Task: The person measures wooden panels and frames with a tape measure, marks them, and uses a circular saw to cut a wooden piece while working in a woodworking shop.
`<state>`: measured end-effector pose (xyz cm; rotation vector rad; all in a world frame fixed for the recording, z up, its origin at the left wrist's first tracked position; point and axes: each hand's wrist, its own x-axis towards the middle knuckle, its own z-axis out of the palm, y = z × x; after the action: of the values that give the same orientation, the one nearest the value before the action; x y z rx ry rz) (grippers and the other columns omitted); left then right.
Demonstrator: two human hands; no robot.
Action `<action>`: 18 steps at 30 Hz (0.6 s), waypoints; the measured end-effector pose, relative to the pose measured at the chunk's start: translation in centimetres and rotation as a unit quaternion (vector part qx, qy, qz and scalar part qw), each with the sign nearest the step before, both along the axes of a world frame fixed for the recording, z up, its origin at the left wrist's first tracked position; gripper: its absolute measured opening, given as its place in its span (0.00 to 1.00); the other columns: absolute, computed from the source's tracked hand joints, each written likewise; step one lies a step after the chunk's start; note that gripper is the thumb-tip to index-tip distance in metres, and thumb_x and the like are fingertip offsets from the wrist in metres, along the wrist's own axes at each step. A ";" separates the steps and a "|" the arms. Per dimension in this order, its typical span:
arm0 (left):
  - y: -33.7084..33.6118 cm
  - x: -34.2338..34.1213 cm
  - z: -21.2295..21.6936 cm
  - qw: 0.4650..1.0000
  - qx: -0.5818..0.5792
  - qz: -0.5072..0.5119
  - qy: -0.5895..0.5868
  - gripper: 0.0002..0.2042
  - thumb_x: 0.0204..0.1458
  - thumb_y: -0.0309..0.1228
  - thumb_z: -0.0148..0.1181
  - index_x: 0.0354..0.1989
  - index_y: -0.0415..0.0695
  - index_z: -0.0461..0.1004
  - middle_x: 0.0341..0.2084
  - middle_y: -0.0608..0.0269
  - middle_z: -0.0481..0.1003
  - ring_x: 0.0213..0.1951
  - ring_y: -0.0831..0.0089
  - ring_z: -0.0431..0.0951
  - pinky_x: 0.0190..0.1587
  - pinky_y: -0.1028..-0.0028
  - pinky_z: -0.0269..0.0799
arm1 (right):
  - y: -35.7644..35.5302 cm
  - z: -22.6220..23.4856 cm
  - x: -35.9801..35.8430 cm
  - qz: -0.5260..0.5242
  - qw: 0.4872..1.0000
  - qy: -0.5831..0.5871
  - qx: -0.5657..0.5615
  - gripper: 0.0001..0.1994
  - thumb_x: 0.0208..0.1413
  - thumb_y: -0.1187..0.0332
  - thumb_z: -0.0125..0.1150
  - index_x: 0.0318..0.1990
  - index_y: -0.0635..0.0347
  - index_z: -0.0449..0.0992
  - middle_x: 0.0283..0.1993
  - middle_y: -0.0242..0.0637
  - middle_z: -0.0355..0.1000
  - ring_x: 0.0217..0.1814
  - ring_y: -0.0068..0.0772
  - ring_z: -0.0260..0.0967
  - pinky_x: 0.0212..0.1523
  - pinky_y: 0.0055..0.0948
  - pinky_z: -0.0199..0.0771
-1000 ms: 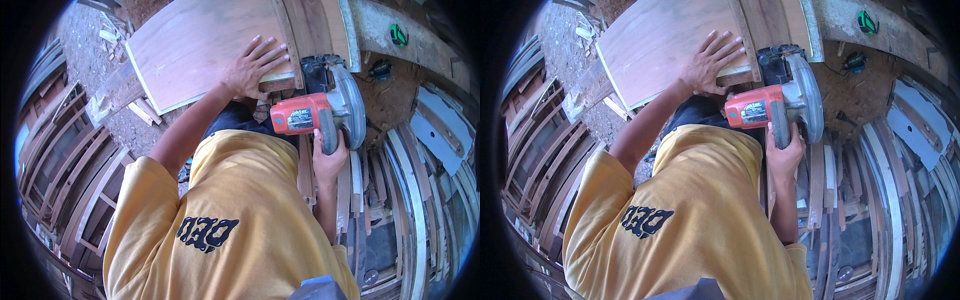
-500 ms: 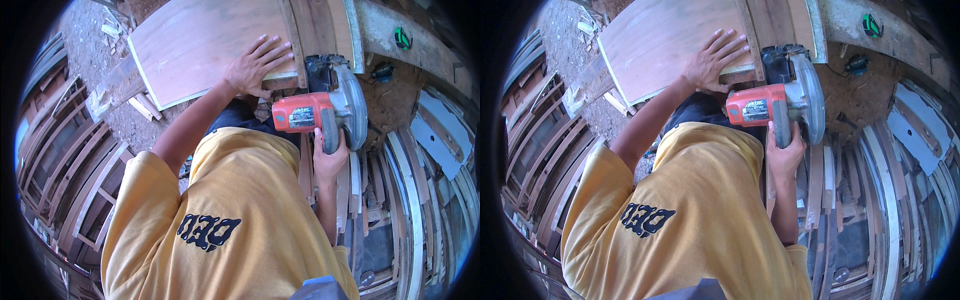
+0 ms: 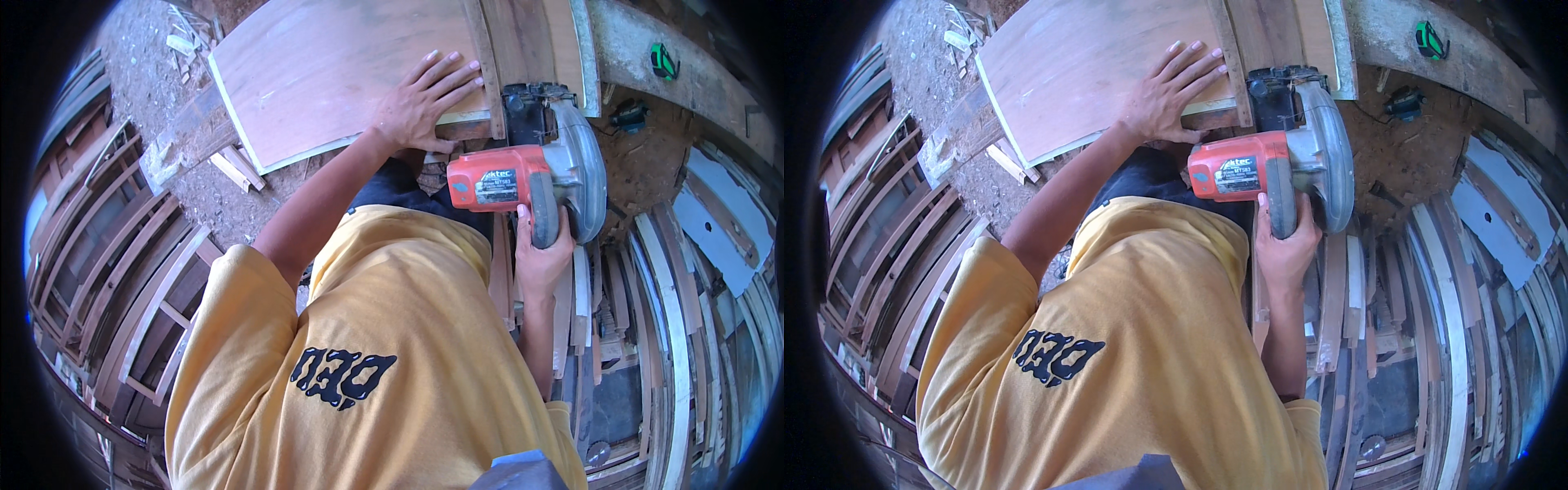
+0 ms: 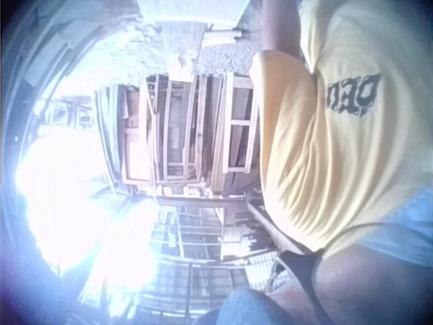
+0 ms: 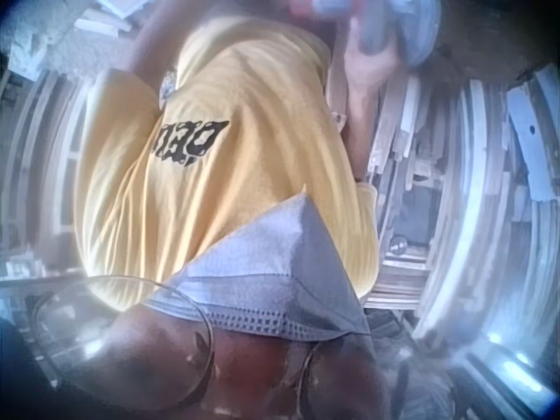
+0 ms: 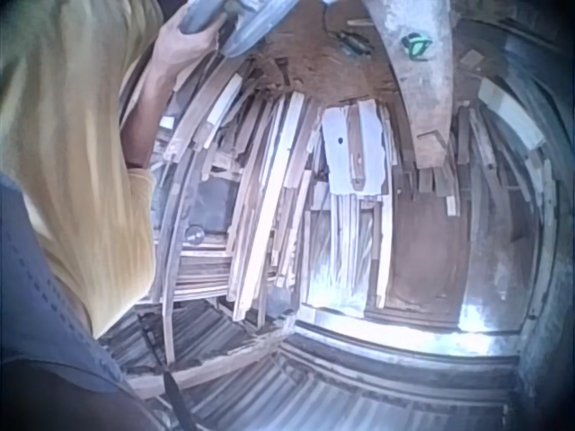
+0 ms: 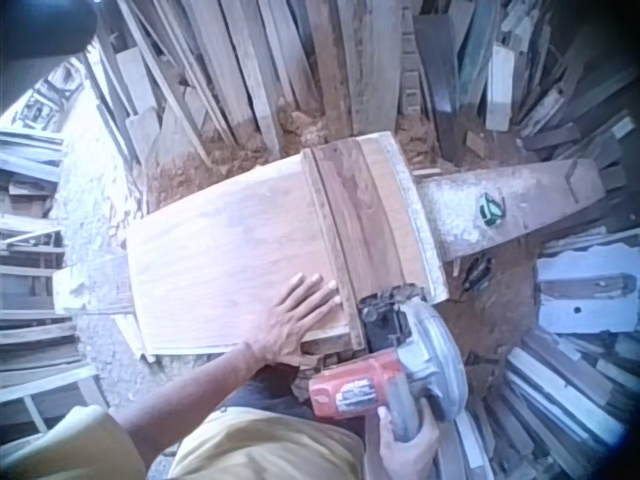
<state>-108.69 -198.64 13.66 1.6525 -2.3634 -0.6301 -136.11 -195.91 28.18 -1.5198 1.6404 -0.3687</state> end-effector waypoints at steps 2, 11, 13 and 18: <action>0.0 0.0 0.1 1.000 0.004 -0.001 -0.010 0.56 0.36 0.63 0.65 0.77 0.54 0.50 0.76 0.64 0.49 0.77 0.60 0.45 0.79 0.56 0.34 | 0.0 -0.1 0.1 -0.002 1.000 -0.006 -0.006 0.10 0.56 0.71 0.69 0.40 0.66 0.76 0.30 0.45 0.77 0.31 0.42 0.79 0.35 0.36 0.75; -0.1 -0.1 -0.1 1.000 0.002 0.000 -0.008 0.57 0.36 0.64 0.65 0.77 0.54 0.50 0.76 0.64 0.49 0.77 0.59 0.45 0.79 0.57 0.34 | -0.5 0.2 0.4 -0.001 1.000 -0.008 -0.016 0.10 0.56 0.71 0.70 0.39 0.65 0.76 0.28 0.44 0.76 0.28 0.40 0.77 0.33 0.34 0.73; -0.2 0.0 -0.1 1.000 0.004 -0.006 -0.008 0.56 0.38 0.66 0.63 0.77 0.54 0.49 0.76 0.64 0.49 0.77 0.59 0.45 0.79 0.57 0.34 | -0.6 0.4 0.5 0.005 1.000 0.004 -0.011 0.09 0.56 0.71 0.70 0.39 0.65 0.76 0.28 0.44 0.75 0.28 0.40 0.77 0.33 0.34 0.73; -0.1 0.1 -0.3 1.000 -0.007 -0.006 0.002 0.55 0.40 0.67 0.61 0.77 0.53 0.50 0.76 0.64 0.49 0.77 0.59 0.45 0.79 0.56 0.35 | -0.5 -0.5 0.1 0.013 0.999 -0.012 -0.040 0.09 0.56 0.71 0.70 0.38 0.64 0.75 0.26 0.43 0.74 0.27 0.37 0.76 0.32 0.34 0.72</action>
<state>-108.57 -198.78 13.38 1.6310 -2.3702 -0.6161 -136.04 -196.39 27.68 -1.5879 1.6024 -0.4408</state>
